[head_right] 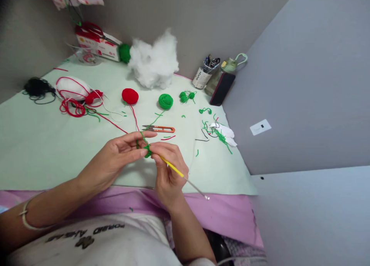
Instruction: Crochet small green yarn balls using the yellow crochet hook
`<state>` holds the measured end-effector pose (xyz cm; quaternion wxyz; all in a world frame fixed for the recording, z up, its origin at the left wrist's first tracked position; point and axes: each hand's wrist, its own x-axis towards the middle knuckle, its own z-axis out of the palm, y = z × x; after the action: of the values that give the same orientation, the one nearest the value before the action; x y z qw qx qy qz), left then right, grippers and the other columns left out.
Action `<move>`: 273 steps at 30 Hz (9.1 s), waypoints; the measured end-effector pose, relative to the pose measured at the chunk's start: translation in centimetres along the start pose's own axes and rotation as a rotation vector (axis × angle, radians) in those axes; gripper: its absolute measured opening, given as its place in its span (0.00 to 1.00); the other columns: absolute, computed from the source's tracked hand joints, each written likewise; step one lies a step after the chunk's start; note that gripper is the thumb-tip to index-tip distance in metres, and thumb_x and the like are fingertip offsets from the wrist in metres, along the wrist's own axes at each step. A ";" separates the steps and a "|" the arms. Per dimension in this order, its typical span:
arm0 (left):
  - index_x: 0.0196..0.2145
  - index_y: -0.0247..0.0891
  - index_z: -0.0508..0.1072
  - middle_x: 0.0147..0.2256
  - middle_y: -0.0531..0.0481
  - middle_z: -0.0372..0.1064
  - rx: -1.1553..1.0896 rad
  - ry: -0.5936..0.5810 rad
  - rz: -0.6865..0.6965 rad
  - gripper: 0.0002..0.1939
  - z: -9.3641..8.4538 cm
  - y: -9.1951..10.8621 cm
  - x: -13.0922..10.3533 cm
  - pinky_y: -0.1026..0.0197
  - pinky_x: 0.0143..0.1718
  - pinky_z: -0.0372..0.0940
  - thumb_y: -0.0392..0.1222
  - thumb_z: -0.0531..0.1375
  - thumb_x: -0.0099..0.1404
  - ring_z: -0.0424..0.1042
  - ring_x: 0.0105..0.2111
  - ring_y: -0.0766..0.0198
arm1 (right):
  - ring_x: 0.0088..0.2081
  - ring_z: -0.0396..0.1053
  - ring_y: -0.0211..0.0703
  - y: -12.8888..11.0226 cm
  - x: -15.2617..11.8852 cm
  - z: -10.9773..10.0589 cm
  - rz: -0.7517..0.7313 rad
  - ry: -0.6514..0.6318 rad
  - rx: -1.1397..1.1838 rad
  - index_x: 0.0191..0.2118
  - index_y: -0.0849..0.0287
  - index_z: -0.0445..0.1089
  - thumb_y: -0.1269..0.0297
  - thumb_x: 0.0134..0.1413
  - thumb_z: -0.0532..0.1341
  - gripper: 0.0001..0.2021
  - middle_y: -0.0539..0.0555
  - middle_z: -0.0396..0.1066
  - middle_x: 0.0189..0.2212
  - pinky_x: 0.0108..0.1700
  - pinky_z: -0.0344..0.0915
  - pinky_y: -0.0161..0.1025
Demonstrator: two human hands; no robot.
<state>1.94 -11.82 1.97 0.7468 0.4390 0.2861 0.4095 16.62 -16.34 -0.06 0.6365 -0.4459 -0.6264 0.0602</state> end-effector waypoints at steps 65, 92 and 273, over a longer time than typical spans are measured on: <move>0.51 0.45 0.84 0.30 0.55 0.65 0.083 0.084 0.013 0.17 -0.8 0.7 0.2 0.61 0.38 0.60 0.39 0.70 0.64 0.61 0.32 0.64 | 0.33 0.74 0.41 -0.8 0.0 -0.5 0.099 0.082 0.094 0.43 0.52 0.79 0.70 0.69 0.60 0.10 0.52 0.78 0.33 0.32 0.72 0.42; 0.38 0.43 0.86 0.48 0.49 0.79 -0.186 -0.001 -0.124 0.06 -0.7 0.5 1.0 0.58 0.51 0.67 0.39 0.71 0.61 0.73 0.41 0.62 | 0.31 0.74 0.40 0.0 0.4 -0.4 0.139 0.094 0.126 0.44 0.50 0.80 0.70 0.68 0.61 0.11 0.52 0.78 0.34 0.32 0.74 0.41; 0.44 0.46 0.87 0.43 0.51 0.79 -0.082 0.003 -0.086 0.12 -0.3 0.0 0.7 0.61 0.49 0.66 0.38 0.71 0.62 0.71 0.40 0.64 | 0.32 0.75 0.40 -0.1 0.8 -0.9 0.188 0.042 0.257 0.42 0.52 0.81 0.67 0.69 0.61 0.09 0.53 0.79 0.35 0.30 0.73 0.40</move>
<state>2.06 -11.08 1.78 0.7807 0.3946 0.2886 0.3893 17.51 -16.32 0.72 0.6927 -0.4186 -0.5557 0.1900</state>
